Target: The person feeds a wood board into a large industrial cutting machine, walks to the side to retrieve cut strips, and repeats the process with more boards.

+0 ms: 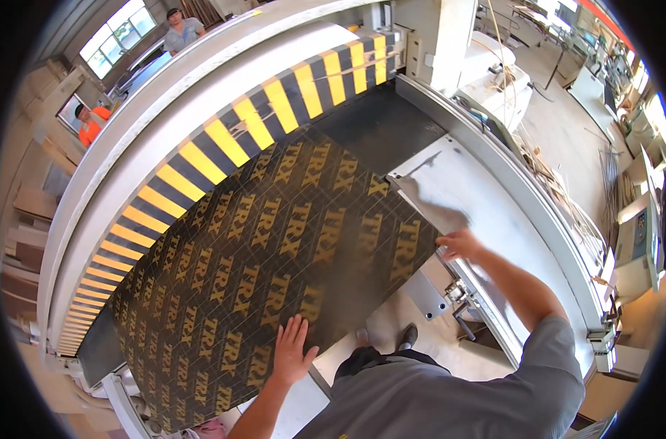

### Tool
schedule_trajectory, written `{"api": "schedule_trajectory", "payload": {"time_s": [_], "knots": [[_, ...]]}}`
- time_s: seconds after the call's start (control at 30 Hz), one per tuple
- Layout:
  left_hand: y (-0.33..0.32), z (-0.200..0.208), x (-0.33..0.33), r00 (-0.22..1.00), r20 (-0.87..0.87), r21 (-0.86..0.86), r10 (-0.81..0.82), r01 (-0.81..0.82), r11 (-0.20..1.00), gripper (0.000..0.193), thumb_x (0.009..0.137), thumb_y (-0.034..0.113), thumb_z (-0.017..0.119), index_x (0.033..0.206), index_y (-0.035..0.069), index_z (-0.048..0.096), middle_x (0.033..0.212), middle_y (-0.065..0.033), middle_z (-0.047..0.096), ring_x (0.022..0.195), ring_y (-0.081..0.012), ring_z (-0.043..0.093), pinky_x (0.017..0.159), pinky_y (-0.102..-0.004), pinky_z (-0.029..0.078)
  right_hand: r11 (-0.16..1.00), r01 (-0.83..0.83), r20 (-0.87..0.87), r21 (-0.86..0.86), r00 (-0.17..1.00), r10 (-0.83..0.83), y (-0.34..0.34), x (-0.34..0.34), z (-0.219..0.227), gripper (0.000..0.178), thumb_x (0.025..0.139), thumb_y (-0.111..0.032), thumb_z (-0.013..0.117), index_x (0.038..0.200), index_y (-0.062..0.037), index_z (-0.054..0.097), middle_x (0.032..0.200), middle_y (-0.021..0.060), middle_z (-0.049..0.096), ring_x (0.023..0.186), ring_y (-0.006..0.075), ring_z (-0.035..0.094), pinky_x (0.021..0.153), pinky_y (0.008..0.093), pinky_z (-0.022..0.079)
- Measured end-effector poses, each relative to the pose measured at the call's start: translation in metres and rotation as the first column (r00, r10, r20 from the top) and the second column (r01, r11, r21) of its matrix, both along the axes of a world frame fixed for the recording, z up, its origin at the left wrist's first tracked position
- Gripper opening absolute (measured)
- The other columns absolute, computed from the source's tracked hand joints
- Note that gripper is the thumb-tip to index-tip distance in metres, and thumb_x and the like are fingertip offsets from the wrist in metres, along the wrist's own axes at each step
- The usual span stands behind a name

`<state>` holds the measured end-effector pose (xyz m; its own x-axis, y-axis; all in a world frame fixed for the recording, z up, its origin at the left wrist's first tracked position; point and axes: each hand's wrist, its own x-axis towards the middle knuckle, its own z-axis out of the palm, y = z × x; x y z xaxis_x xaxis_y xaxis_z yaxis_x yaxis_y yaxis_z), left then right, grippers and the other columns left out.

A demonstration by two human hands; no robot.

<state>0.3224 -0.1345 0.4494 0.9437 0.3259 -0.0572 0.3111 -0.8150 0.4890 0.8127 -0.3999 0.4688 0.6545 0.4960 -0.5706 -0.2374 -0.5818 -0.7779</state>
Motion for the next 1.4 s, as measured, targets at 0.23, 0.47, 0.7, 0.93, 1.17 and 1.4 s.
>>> {"api": "schedule_trajectory", "payload": {"time_s": [0.23, 0.47, 0.7, 0.93, 1.17, 1.4], "knots": [[0.036, -0.019, -0.08, 0.998, -0.056, 0.368, -0.043, 0.06, 0.928, 0.08, 0.095, 0.05, 0.058, 0.155, 0.002, 0.033, 0.165, -0.0213, 0.021, 0.153, -0.04, 0.018, 0.122, -0.0606, 0.01, 0.877, 0.472, 0.874, -0.084, 0.458, -0.163, -0.126, -0.141, 0.035, 0.044, 0.099, -0.024, 0.058, 0.137, -0.0048, 0.046, 0.089, 0.017, 0.075, 0.086, 0.0381, 0.072, 0.078, 0.0477, 0.055], [0.04, -0.024, -0.113, 0.993, 0.009, 0.354, -0.117, 0.106, 0.929, 0.085, 0.095, 0.051, 0.057, 0.157, 0.001, 0.028, 0.166, -0.0198, 0.019, 0.155, -0.0352, 0.015, 0.124, -0.0574, 0.006, 0.667, 0.545, 0.783, -0.508, 0.614, 0.095, -0.124, -0.381, -0.07, 0.078, 0.101, -0.042, 0.046, 0.159, 0.0017, 0.018, 0.168, 0.015, 0.018, 0.156, 0.0292, 0.011, 0.127, 0.0449, 0.007], [0.021, -0.028, -0.157, 0.996, -0.048, 0.385, -0.076, 0.088, 0.919, 0.089, 0.095, 0.051, 0.057, 0.158, 0.0, 0.023, 0.168, -0.0168, 0.015, 0.156, -0.0322, 0.01, 0.125, -0.0541, 0.003, 0.68, 0.59, 0.842, -0.436, 0.534, 0.076, -0.146, -0.445, -0.05, 0.076, 0.101, -0.041, 0.047, 0.157, 0.0039, 0.021, 0.167, 0.0176, 0.02, 0.156, 0.0313, 0.012, 0.126, 0.0471, 0.007], [0.025, -0.03, -0.166, 0.991, -0.054, 0.418, -0.126, 0.137, 0.898, 0.09, 0.094, 0.049, 0.059, 0.159, 0.0, 0.021, 0.169, -0.016, 0.013, 0.156, -0.032, 0.009, 0.125, -0.0534, 0.003, 0.679, 0.595, 0.84, -0.431, 0.538, 0.062, -0.192, -0.485, -0.043, 0.077, 0.1, -0.039, 0.05, 0.156, 0.0049, 0.021, 0.166, 0.0199, 0.019, 0.156, 0.0339, 0.012, 0.126, 0.0493, 0.007], [0.026, -0.028, -0.165, 0.987, -0.087, 0.497, -0.136, 0.161, 0.853, 0.09, 0.094, 0.047, 0.061, 0.159, 0.001, 0.02, 0.169, -0.0152, 0.011, 0.157, -0.0318, 0.008, 0.126, -0.0511, 0.004, 0.642, 0.613, 0.839, -0.461, 0.538, 0.089, -0.26, -0.529, -0.051, 0.079, 0.099, -0.039, 0.052, 0.157, 0.0056, 0.02, 0.167, 0.0203, 0.018, 0.156, 0.0344, 0.011, 0.126, 0.0491, 0.007], [0.035, -0.033, -0.163, 0.987, -0.084, 0.565, -0.138, 0.161, 0.809, 0.087, 0.097, 0.046, 0.056, 0.161, 0.003, 0.016, 0.169, -0.0142, 0.012, 0.157, -0.031, 0.008, 0.127, -0.0485, 0.005, 0.581, 0.678, 0.858, -0.45, 0.509, 0.07, -0.323, -0.579, -0.087, 0.083, 0.098, -0.041, 0.054, 0.157, 0.0062, 0.019, 0.166, 0.022, 0.017, 0.156, 0.037, 0.01, 0.126, 0.0495, 0.006]]}}
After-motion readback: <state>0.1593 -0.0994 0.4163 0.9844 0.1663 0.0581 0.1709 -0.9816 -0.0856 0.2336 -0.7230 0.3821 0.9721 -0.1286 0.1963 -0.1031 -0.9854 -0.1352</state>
